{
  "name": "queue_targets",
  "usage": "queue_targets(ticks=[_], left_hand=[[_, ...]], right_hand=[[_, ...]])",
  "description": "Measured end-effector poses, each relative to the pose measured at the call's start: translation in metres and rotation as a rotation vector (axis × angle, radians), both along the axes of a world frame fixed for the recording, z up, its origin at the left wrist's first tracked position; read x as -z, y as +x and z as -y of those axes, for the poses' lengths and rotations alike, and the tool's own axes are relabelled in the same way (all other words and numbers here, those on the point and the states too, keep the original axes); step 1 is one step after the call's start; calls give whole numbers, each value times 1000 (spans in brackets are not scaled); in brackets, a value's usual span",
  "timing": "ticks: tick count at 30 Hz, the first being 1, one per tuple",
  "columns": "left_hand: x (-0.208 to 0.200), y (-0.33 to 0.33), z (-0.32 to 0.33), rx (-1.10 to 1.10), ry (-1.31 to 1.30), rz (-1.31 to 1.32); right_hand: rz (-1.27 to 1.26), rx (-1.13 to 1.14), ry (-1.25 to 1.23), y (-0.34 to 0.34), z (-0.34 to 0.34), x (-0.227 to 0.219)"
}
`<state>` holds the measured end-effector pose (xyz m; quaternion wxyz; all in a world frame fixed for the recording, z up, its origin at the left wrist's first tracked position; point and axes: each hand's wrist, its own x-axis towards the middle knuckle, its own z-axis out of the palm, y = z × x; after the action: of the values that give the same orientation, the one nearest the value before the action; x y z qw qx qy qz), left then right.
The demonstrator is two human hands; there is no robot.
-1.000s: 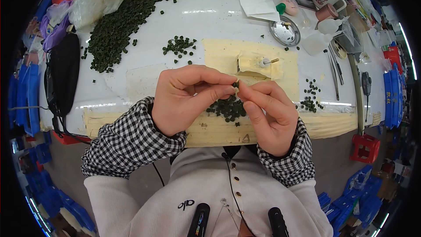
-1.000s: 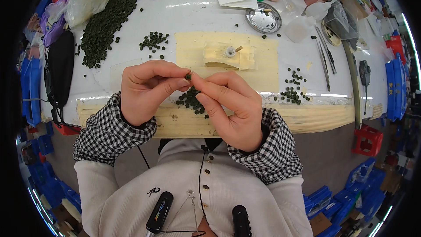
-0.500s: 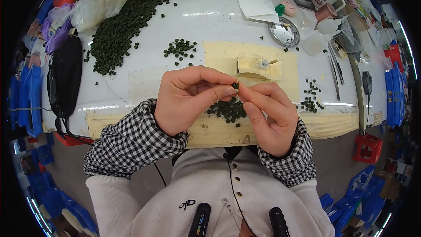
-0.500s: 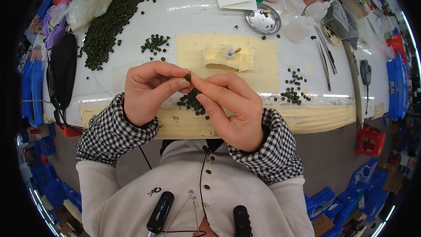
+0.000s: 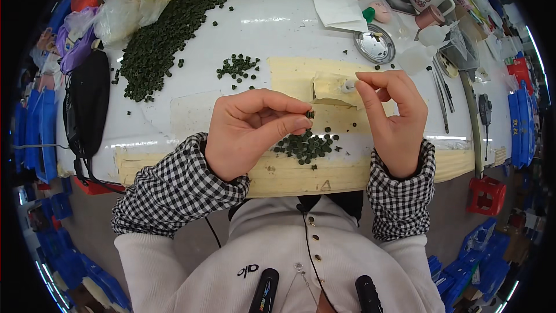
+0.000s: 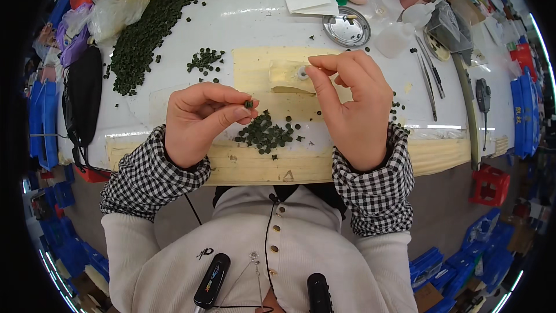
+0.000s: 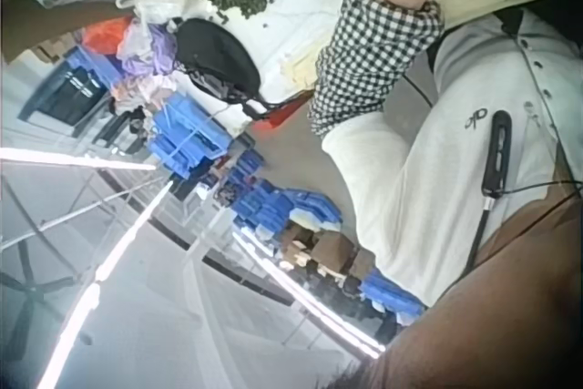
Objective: The recorder is picking and sorting small green plastic parts on a white assembly board.
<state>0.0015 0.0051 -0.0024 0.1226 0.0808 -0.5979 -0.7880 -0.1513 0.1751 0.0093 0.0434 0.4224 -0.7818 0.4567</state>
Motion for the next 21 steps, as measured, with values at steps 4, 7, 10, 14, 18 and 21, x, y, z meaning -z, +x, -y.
queue_targets(ticks=[4, 7, 10, 14, 18, 21], left_hand=[[1, 1, 0, 4, 0, 7], [3, 2, 0, 1, -15, -4], [-1, 1, -1, 9, -62, 18], [-2, 1, -3, 26, -36, 22], [-1, 1, -3, 33, -14, 20], [1, 2, -3, 26, 9, -6]], right_hand=[[-53, 5, -48, 1, 0, -2], [-157, 77, -197, 11, -4, -14], [-161, -46, -281, 17, -6, -24], [95, -330, -310, 19, 2, -12], [316, -420, -315, 28, 9, -6], [315, -424, -240, 29, 8, -8]])
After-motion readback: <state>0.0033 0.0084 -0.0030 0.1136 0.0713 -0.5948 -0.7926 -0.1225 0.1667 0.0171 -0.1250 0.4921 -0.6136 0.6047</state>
